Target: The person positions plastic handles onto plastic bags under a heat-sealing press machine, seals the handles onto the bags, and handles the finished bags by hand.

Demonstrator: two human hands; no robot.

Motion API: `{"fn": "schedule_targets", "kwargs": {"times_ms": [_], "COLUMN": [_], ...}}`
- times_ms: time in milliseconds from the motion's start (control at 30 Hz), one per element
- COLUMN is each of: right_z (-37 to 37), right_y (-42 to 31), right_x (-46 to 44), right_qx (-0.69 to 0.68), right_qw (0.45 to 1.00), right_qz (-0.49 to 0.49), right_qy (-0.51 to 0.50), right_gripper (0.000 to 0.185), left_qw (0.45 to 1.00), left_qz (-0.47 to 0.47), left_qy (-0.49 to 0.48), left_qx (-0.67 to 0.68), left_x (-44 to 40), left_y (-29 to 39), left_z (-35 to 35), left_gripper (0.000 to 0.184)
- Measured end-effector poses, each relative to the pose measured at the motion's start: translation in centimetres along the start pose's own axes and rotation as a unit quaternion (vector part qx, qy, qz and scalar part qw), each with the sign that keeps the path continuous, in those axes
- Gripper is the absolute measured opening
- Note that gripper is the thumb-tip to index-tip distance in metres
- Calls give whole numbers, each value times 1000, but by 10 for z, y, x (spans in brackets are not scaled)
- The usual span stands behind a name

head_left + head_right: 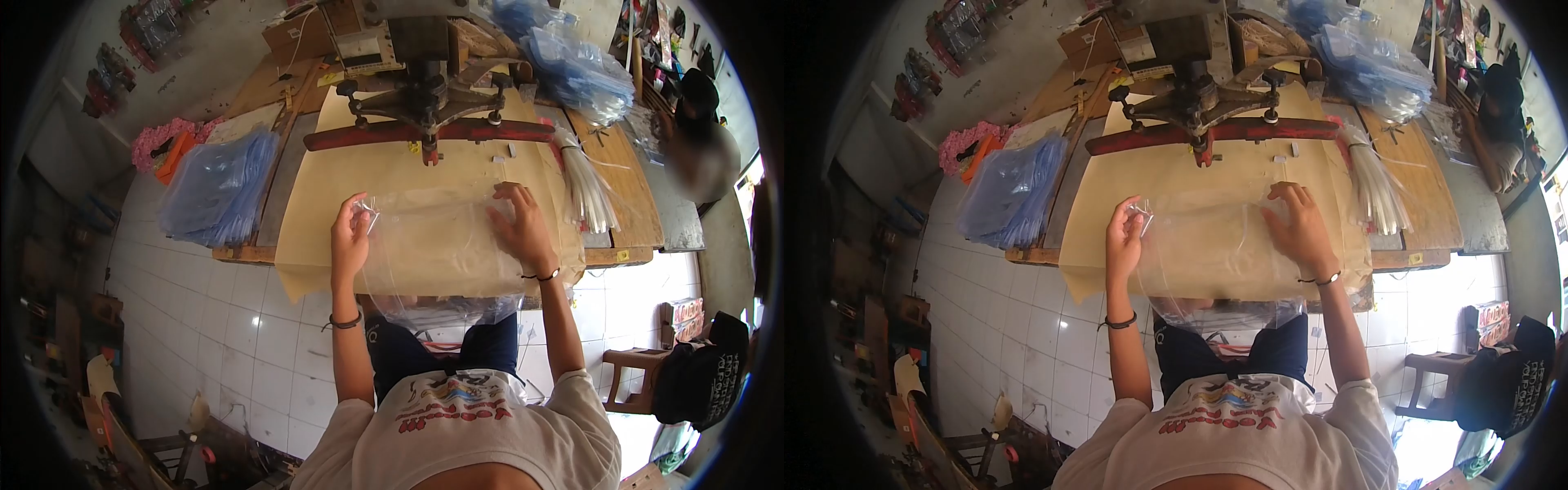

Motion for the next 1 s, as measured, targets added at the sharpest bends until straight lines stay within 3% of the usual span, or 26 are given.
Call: {"fn": "schedule_targets", "kwargs": {"times_ms": [100,200,500,600,1000], "right_z": [-3,-6,-7,-7,-12], "right_y": [-4,4,7,8,17], "right_x": [3,3,-1,0,2], "right_qx": [35,-29,-25,-28,-17], "right_qw": [999,997,995,997,991], "right_qz": [18,-58,-79,-46,-118], "right_qy": [-8,-42,-60,-53,-62], "right_gripper": [29,28,19,19,21], "left_qw": [1000,999,1000,1000,998], "left_qz": [-8,12,-1,5,1], "left_qy": [21,31,23,19,25], "left_qx": [-7,-18,5,-2,-50], "left_x": [-1,0,-1,0,3], "left_y": [1,0,4,6,12], "left_z": [-1,2,0,0,2], "left_gripper": [30,28,28,28,27]}}
Point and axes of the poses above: each hand's wrist, its own x-axis away from the middle knuckle, its own z-axis out of the back of the hand, y = z × x, the point moved 7 cm from there along -x, towards the middle knuckle, and after that the axes turned 7 degrees about y, right-handed, at the moved point
